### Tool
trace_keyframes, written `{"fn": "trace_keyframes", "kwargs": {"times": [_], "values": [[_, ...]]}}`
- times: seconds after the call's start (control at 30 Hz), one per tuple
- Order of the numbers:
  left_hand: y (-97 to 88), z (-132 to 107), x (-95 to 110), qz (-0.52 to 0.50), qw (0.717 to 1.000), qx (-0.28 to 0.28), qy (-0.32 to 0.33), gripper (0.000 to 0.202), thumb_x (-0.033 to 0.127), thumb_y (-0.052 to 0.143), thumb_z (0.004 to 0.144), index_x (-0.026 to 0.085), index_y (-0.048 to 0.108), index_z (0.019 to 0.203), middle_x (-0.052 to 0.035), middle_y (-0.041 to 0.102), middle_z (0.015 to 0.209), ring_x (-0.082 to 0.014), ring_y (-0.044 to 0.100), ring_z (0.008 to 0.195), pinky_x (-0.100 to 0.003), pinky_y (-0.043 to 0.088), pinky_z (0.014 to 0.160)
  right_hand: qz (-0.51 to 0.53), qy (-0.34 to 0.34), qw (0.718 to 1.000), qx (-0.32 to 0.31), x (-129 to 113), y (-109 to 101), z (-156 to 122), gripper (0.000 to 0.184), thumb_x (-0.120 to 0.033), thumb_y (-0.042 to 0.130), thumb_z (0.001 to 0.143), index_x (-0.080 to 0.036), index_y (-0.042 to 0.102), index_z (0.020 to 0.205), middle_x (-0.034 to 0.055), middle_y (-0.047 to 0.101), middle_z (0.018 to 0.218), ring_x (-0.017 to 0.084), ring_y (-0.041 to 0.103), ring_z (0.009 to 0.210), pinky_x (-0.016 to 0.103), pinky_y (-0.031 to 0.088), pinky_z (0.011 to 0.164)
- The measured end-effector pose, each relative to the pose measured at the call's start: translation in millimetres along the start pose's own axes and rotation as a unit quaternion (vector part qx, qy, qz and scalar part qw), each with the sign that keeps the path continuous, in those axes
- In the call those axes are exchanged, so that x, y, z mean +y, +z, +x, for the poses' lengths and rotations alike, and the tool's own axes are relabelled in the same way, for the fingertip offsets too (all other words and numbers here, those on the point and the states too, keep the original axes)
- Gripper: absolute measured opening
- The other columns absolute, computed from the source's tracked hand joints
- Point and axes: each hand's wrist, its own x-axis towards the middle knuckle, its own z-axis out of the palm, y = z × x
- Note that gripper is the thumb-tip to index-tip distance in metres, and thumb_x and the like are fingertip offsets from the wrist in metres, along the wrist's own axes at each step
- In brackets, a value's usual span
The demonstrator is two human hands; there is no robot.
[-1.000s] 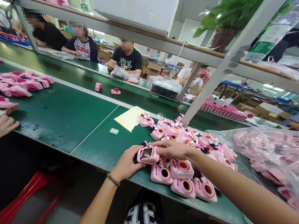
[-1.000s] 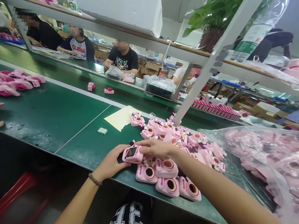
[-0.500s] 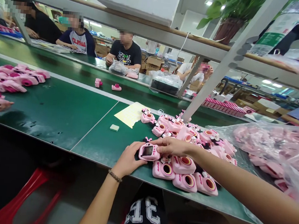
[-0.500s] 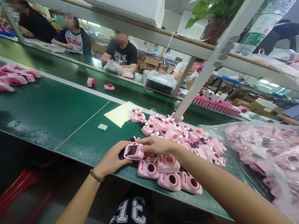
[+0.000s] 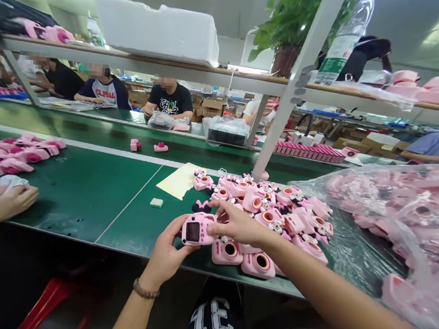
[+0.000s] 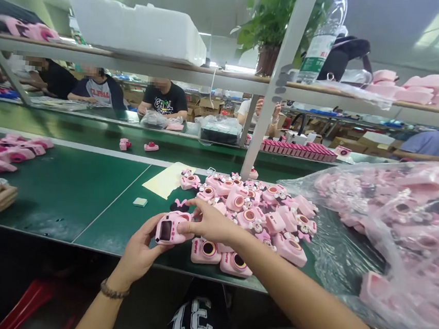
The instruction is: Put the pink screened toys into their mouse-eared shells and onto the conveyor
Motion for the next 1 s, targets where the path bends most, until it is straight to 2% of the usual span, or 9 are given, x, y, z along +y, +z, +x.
{"fn": "trace_keyframes", "kwargs": {"times": [0.1,0.2,0.27,0.33,0.4,0.47,0.6,0.8,1.0], "values": [[-0.2,-13,25,-0.014,1.000,-0.025,-0.002,0.052,0.040,0.069,0.084,0.030,0.051,0.131,-0.0062,0.053,0.137,-0.0226,0.057,0.124,-0.032,0.055,0.095,0.195,0.024,0.977,-0.077,1,4,-23,0.064,-0.053,0.073,0.083,-0.029,0.049,0.137,0.0050,0.057,0.109,0.016,0.062,0.088,0.029,0.052,0.074],[8.9,-21,42,0.012,0.999,-0.051,-0.010,0.056,0.037,0.069,0.084,0.031,0.046,0.135,-0.0065,0.047,0.139,-0.0232,0.053,0.127,-0.036,0.052,0.102,0.283,0.032,0.957,-0.055,14,11,-37,0.053,-0.050,0.079,0.078,-0.023,0.058,0.118,0.0032,0.059,0.101,0.014,0.062,0.083,0.026,0.051,0.071],[20.2,-25,48,0.046,0.997,-0.052,-0.017,0.075,0.037,0.079,0.074,0.031,0.041,0.139,-0.0068,0.044,0.141,-0.0252,0.048,0.131,-0.042,0.044,0.112,0.286,0.035,0.958,-0.013,25,17,-44,0.049,-0.049,0.082,0.074,-0.021,0.060,0.107,0.0026,0.060,0.098,0.015,0.062,0.083,0.028,0.052,0.073],[33.8,-27,49,0.063,0.997,-0.037,-0.027,0.081,0.039,0.085,0.067,0.029,0.042,0.135,-0.0068,0.044,0.138,-0.0261,0.048,0.130,-0.045,0.040,0.114,0.282,0.041,0.958,0.027,35,23,-52,0.047,-0.048,0.083,0.072,-0.021,0.059,0.102,0.0011,0.062,0.090,0.016,0.062,0.081,0.030,0.052,0.076],[47.2,-28,50,0.062,0.997,-0.025,-0.036,0.071,0.041,0.083,0.069,0.027,0.046,0.128,-0.0060,0.048,0.131,-0.0246,0.052,0.124,-0.044,0.043,0.110,0.288,0.047,0.955,0.048,44,25,-60,0.046,-0.047,0.083,0.072,-0.021,0.057,0.100,-0.0001,0.062,0.083,0.017,0.062,0.078,0.032,0.052,0.076],[58.6,-27,51,0.070,0.997,-0.024,-0.034,0.063,0.040,0.079,0.073,0.028,0.046,0.125,-0.0047,0.049,0.127,-0.0227,0.054,0.120,-0.043,0.045,0.106,0.291,0.047,0.953,0.065,50,25,-67,0.045,-0.043,0.082,0.072,-0.021,0.056,0.101,0.0003,0.063,0.084,0.017,0.063,0.078,0.033,0.052,0.075],[73.5,-24,60,0.108,0.993,-0.033,-0.018,0.065,0.032,0.079,0.072,0.029,0.044,0.126,-0.0040,0.048,0.129,-0.0221,0.050,0.121,-0.043,0.042,0.108,0.268,0.033,0.959,0.087,57,21,-77,0.041,-0.036,0.079,0.073,-0.021,0.055,0.103,0.0013,0.064,0.088,0.017,0.062,0.079,0.030,0.050,0.070],[83.3,-17,74,0.181,0.983,-0.025,-0.008,0.064,0.027,0.077,0.075,0.028,0.041,0.129,-0.0050,0.046,0.133,-0.0235,0.043,0.124,-0.046,0.037,0.111,0.318,0.021,0.941,0.117,60,19,-78,0.040,-0.035,0.077,0.073,-0.021,0.052,0.101,-0.0008,0.061,0.083,0.015,0.061,0.074,0.030,0.050,0.065],[77.0,-10,87,0.226,0.971,-0.074,-0.001,0.080,0.031,0.085,0.068,0.029,0.039,0.133,-0.0049,0.044,0.139,-0.0245,0.041,0.129,-0.045,0.036,0.114,0.367,0.014,0.923,0.113,56,16,-83,0.045,-0.041,0.081,0.070,-0.021,0.049,0.095,-0.0009,0.062,0.079,0.014,0.059,0.069,0.028,0.047,0.062]]}}
